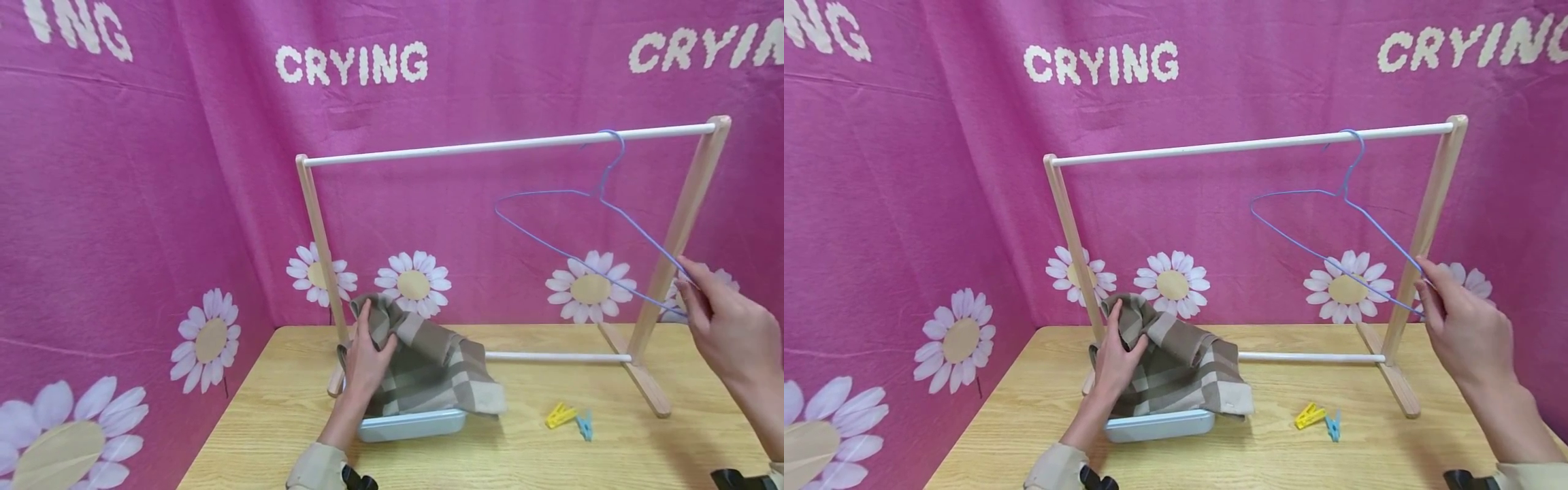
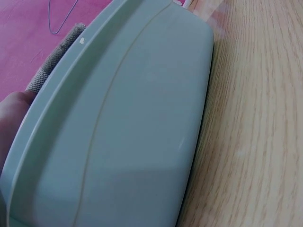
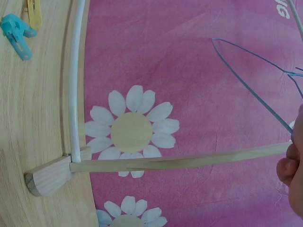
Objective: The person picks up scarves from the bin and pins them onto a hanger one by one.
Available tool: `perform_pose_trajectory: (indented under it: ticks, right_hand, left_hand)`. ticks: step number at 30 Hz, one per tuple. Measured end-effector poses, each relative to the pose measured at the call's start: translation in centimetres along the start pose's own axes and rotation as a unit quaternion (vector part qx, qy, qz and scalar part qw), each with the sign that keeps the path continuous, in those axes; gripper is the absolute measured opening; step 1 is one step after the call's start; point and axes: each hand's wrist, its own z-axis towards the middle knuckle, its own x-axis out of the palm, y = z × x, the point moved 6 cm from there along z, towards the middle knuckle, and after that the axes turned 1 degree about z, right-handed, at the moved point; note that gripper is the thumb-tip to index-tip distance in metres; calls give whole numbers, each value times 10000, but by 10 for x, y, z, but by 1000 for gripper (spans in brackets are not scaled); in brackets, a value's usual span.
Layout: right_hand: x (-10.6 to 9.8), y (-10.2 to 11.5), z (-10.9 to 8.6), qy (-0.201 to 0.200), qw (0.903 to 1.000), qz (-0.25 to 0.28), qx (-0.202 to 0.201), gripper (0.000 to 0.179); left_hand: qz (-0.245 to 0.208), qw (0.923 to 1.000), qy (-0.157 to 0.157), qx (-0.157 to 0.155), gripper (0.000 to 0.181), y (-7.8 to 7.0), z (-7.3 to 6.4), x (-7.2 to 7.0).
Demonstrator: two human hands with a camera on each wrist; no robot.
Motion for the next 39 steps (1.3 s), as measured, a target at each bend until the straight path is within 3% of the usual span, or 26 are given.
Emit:
perform_pose_trajectory:
  ticks: [6, 13, 19, 22, 25, 29, 32, 39]
  right_hand:
    - [-5, 0, -2, -678, 9949, 647, 374, 26]
    - [-17, 5, 3, -1114, 9860, 995, 745, 27]
    - [-22, 24, 1, -1310, 9836, 1087, 599, 25]
    - [-21, 37, -2, -1339, 9833, 1143, 466, 24]
    - [-18, 51, -6, -1263, 9850, 1154, 241, 26]
    - [-14, 68, -11, -1187, 9855, 1208, -123, 42]
    - [-8, 77, -16, -1119, 9851, 1274, -300, 51]
    - [8, 93, -28, -760, 9833, 1565, -530, 51]
  left_hand:
    - [626, 9977, -43, 239, 95, -6, 1, 3]
    - [679, 9964, 87, 504, 89, -10, 4, 4]
    - [943, 9857, -498, 1302, 76, -24, 9, -3]
    - [828, 9813, -744, 1573, 72, -34, 15, -9]
    - [544, 9824, -731, 1630, 72, -46, 22, -14]
    - [185, 9822, -822, 1680, 71, -62, 32, -22]
    - [4, 9772, -1138, 1790, 70, -74, 38, -31]
    - [-444, 9623, -1718, 2062, 65, -101, 49, -46]
